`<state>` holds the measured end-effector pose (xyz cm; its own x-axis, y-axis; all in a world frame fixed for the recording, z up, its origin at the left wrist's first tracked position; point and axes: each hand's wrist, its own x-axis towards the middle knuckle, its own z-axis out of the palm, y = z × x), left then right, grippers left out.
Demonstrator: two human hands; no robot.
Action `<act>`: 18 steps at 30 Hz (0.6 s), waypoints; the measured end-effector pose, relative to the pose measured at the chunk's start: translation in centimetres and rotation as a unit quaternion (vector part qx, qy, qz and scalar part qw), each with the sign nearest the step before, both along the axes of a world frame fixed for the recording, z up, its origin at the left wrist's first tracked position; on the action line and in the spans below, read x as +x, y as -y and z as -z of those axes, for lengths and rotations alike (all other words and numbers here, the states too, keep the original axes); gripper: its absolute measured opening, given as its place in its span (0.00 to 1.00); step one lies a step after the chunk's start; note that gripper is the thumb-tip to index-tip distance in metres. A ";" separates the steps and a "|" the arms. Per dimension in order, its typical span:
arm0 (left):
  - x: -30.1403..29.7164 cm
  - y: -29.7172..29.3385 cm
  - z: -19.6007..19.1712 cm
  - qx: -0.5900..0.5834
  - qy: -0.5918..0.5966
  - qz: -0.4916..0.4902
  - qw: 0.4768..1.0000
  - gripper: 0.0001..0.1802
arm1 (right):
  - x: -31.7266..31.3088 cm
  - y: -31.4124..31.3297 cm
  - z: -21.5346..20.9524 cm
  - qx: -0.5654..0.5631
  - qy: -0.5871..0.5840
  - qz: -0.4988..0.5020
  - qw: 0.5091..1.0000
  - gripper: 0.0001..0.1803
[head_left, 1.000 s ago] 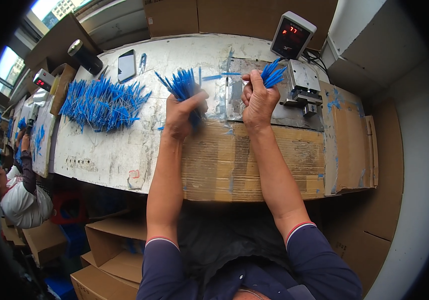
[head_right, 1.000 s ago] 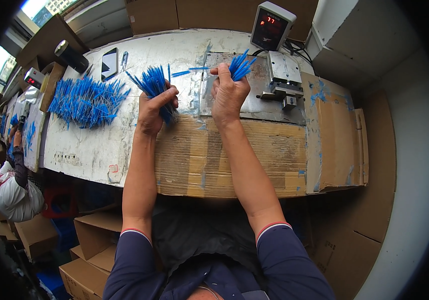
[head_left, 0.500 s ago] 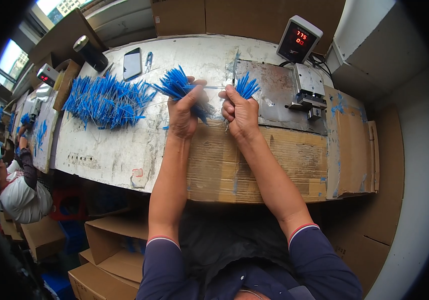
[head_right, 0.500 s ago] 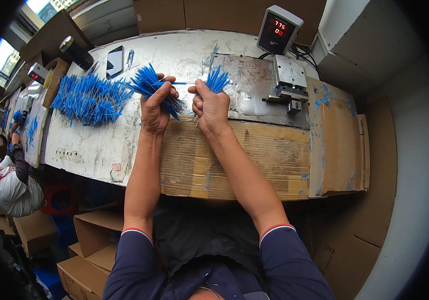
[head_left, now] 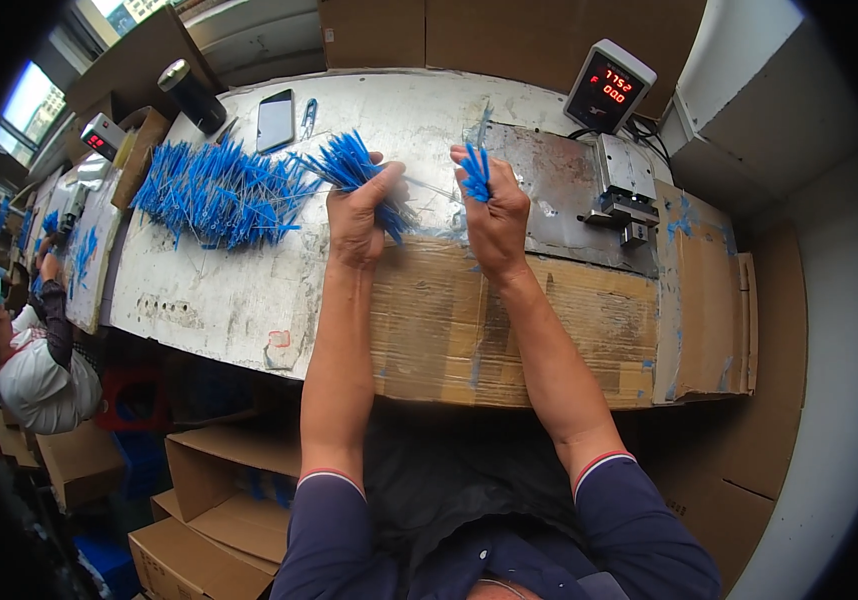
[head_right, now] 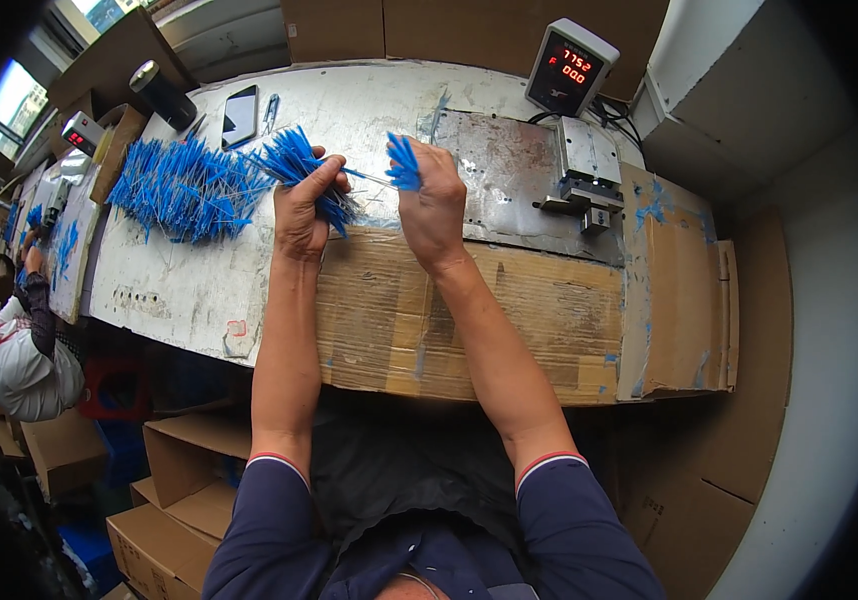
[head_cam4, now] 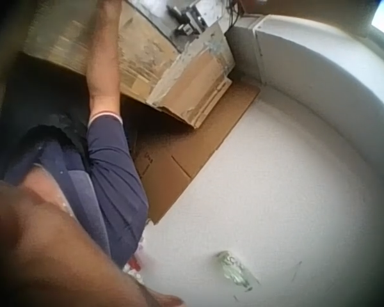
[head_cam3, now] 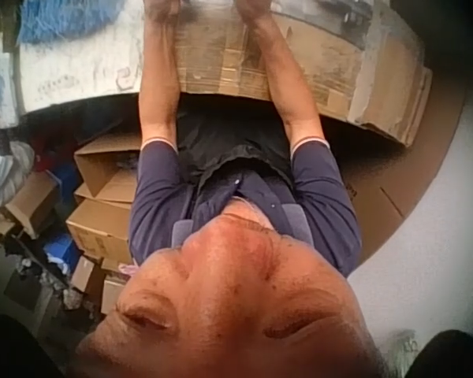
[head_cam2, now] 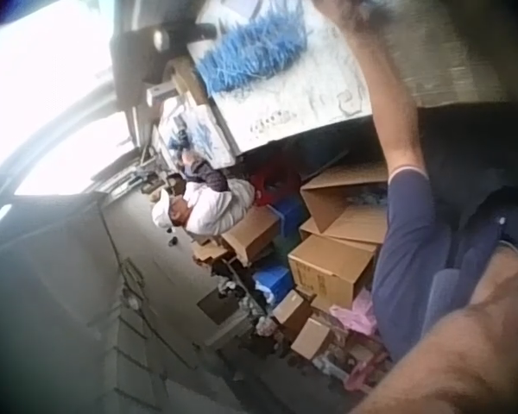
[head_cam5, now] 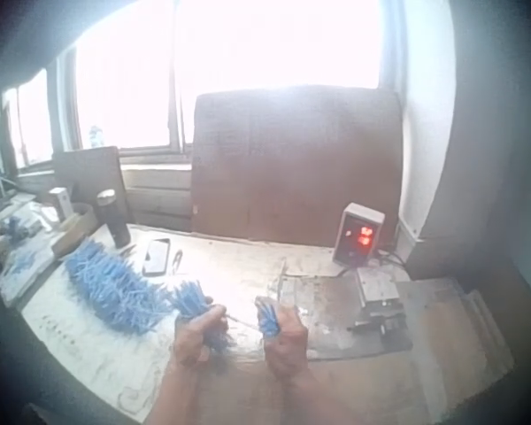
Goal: Assembling blue brush bristles into metal holders using a specialized machine.
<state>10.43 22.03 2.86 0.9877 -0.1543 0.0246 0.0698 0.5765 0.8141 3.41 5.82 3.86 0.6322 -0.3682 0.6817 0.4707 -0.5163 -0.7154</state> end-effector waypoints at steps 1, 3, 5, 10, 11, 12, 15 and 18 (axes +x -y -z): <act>-0.4 0.4 -0.3 0.012 -0.003 0.038 0.999 0.19 | -0.1 -0.3 -0.4 -0.050 -0.002 -0.011 0.999 0.15; -1.4 1.3 -0.7 0.014 0.002 0.068 0.998 0.19 | -0.9 -1.0 -0.8 0.001 -0.119 -0.134 0.984 0.16; -1.4 0.9 -0.3 0.027 -0.005 0.090 0.996 0.19 | -0.8 -1.2 -0.7 -0.008 -0.147 -0.118 0.982 0.17; -0.7 0.5 0.2 -0.004 0.027 0.108 0.994 0.19 | -0.5 0.2 -0.6 0.153 -0.250 -0.133 0.947 0.11; -0.6 0.4 0.2 -0.015 0.019 0.121 0.992 0.19 | -0.5 0.3 -0.8 0.154 -0.250 -0.132 0.947 0.11; -0.7 0.3 0.3 -0.006 0.026 0.141 0.990 0.19 | -0.4 0.4 -1.0 0.280 -0.236 -0.172 0.915 0.09; -1.3 0.7 -0.1 -0.035 0.016 0.202 0.979 0.20 | -0.6 1.0 -1.1 0.417 -0.218 -0.206 0.858 0.08; -2.2 1.0 -0.8 0.013 0.024 0.230 0.973 0.23 | -1.5 1.2 -2.7 0.400 -0.253 -0.261 0.841 0.09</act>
